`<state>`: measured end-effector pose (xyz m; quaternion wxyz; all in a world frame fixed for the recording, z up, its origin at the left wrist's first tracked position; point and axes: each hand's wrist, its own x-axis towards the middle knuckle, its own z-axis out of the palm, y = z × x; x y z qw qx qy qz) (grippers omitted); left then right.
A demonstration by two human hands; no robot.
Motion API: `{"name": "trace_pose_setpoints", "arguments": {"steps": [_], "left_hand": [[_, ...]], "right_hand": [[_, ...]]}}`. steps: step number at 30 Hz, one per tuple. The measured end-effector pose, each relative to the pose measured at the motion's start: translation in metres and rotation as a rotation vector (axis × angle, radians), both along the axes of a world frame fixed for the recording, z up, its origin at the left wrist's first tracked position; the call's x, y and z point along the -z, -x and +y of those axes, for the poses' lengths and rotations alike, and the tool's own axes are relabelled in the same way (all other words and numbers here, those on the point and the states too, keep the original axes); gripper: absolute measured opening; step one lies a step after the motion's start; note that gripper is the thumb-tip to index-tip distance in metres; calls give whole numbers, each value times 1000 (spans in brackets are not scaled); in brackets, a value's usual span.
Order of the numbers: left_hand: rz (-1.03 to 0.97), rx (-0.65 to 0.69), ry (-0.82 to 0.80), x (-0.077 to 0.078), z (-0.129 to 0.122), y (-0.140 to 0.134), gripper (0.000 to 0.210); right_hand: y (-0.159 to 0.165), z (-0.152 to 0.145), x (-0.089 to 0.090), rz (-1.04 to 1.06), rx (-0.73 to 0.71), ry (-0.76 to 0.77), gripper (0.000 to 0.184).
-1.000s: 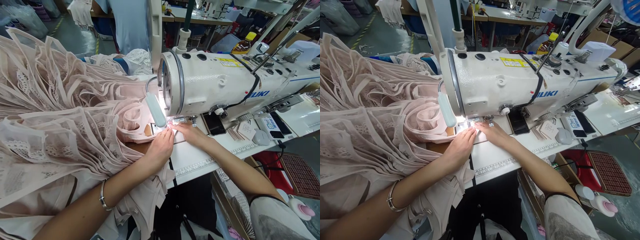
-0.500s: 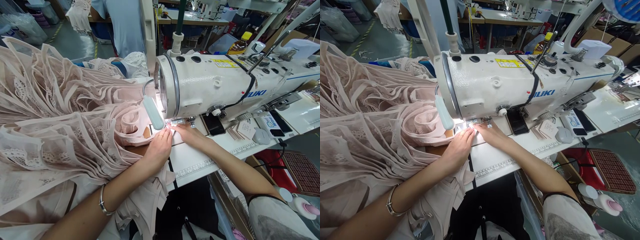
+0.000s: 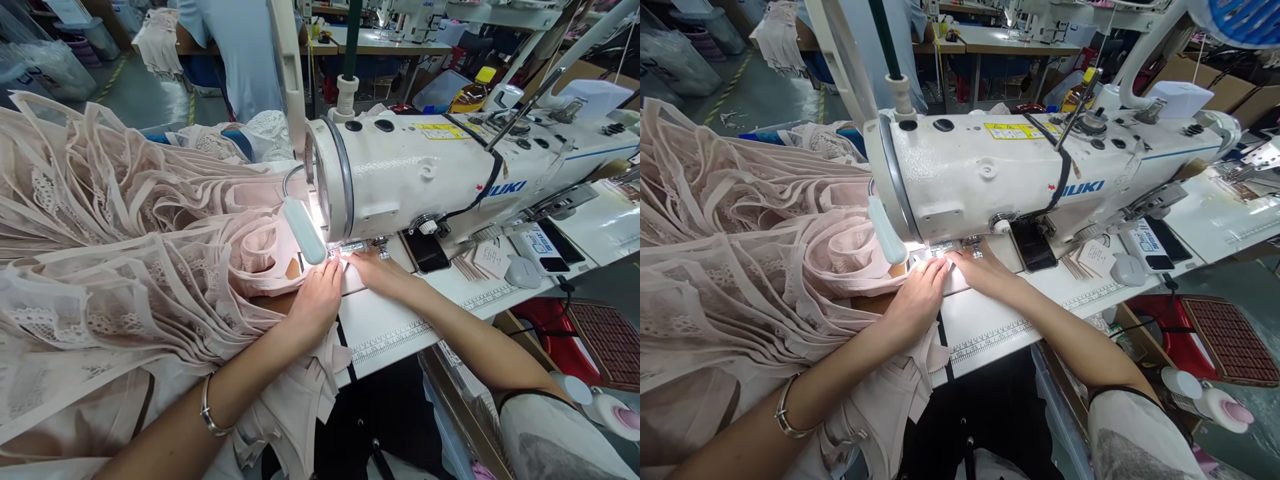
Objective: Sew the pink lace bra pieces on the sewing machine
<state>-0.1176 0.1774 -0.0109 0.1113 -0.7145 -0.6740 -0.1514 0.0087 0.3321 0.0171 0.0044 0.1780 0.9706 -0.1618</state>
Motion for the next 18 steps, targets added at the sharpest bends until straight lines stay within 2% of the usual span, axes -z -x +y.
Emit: {"name": "trace_pose_setpoints", "arguments": {"steps": [9,13,15,18], "left_hand": [[65,-39,-24,2,-1,-3,41],[172,-27,-39,-11,-5,-2,41],[207,8,5,-20,-7,6,37],[160,38,79,-28,-8,27,31]], "right_hand": [[4,-4,-7,-12,-8,-18,44],[8,-12,-14,-26,29,-65,39],[7,-14,-14,-18,45,-121,42],[1,-16,-9,31,0,-115,45]]}}
